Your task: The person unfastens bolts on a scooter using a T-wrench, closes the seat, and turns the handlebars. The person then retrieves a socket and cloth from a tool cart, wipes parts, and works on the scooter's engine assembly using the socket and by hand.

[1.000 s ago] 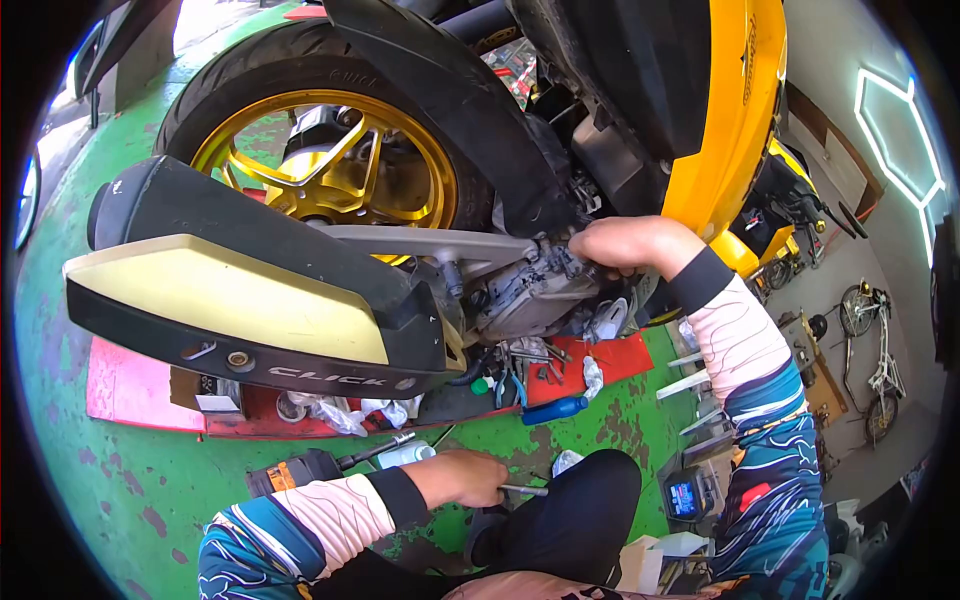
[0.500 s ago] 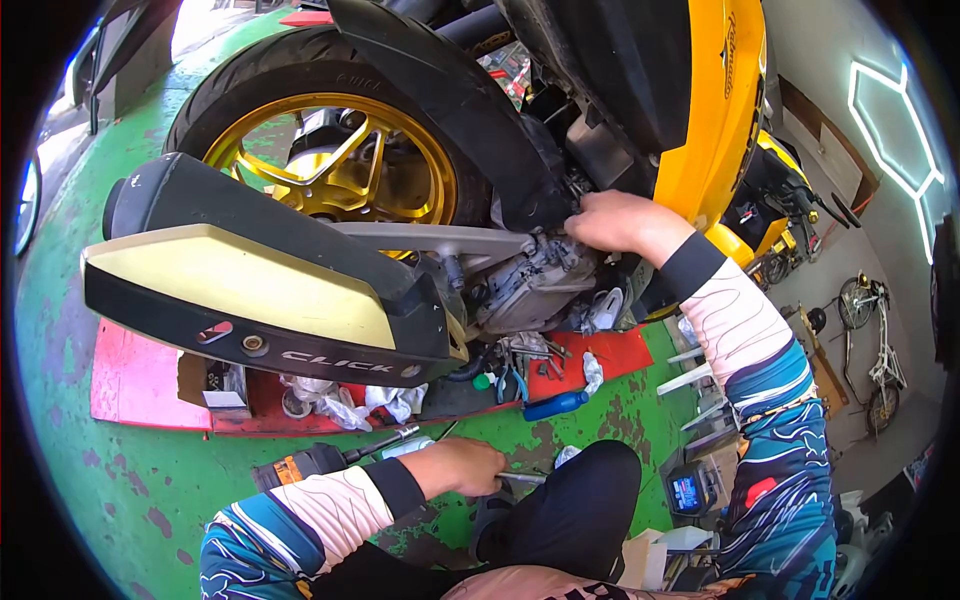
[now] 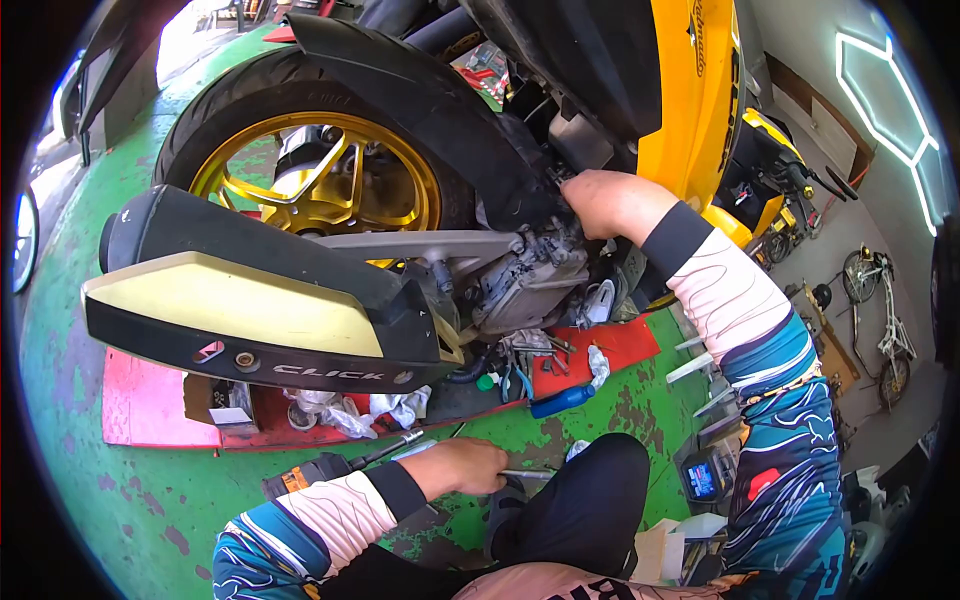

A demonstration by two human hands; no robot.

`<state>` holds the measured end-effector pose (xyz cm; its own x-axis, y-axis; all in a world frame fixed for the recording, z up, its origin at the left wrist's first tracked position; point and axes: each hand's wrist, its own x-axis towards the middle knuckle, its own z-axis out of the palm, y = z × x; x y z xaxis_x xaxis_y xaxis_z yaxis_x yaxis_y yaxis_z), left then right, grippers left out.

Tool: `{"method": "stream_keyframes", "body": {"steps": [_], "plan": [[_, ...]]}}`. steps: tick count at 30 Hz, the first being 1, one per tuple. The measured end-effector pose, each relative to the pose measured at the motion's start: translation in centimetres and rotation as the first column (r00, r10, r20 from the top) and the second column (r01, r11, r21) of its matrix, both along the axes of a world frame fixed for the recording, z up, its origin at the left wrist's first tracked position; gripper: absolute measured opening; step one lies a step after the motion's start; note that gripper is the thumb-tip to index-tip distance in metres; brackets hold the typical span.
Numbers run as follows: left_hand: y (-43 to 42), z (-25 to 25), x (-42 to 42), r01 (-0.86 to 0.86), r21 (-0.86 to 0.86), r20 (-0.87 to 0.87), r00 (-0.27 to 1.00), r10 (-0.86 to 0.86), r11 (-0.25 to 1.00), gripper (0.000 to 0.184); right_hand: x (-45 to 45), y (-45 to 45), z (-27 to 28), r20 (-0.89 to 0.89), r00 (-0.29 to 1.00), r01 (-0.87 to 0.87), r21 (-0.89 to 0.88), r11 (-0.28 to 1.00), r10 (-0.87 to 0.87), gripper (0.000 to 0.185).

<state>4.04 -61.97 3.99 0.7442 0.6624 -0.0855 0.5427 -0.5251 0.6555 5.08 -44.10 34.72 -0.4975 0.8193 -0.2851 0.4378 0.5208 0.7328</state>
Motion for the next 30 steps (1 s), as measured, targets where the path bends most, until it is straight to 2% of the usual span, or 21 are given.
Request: {"method": "stream_keyframes", "body": {"steps": [2,5,14,17,22,25,30], "plan": [[-0.1,0.2,-0.1,0.003,-0.003,-0.004,1.000,-0.003,1.000,0.040,-0.1,-0.1,-0.1,0.029,0.999,0.022,0.015,1.000,-0.022,0.025],[-0.2,0.6,-0.2,-0.004,-0.011,-0.010,1.000,0.004,1.000,0.040,-0.1,0.3,-0.3,0.049,0.999,0.011,-0.033,0.999,-0.010,0.037],[-0.1,0.6,-0.5,-0.010,-0.017,-0.021,1.000,0.009,1.000,0.039,0.2,0.6,-0.6,-0.006,0.999,0.041,-0.054,0.998,-0.041,0.038],[-0.1,0.7,-0.6,-0.016,-0.012,-0.014,1.000,0.015,1.000,0.039,-0.1,0.9,-0.8,0.008,0.988,0.156,-0.046,0.987,-0.156,0.037],[0.0,0.5,-0.6,-0.012,-0.005,-0.007,1.000,0.012,1.000,0.039,0.5,2.8,-0.8,0.069,0.975,0.218,-0.140,0.966,-0.211,0.036],[0.2,0.3,-0.6,-0.020,-0.008,0.005,1.000,0.020,1.000,0.039,0.6,2.8,-0.8,0.079,0.996,0.040,-0.059,0.997,-0.035,0.037],[0.2,0.7,-0.7,-0.030,-0.033,0.000,1.000,0.030,0.999,0.038,0.6,3.1,-0.9,0.131,0.990,0.065,-0.063,0.996,-0.056,0.035]]}}
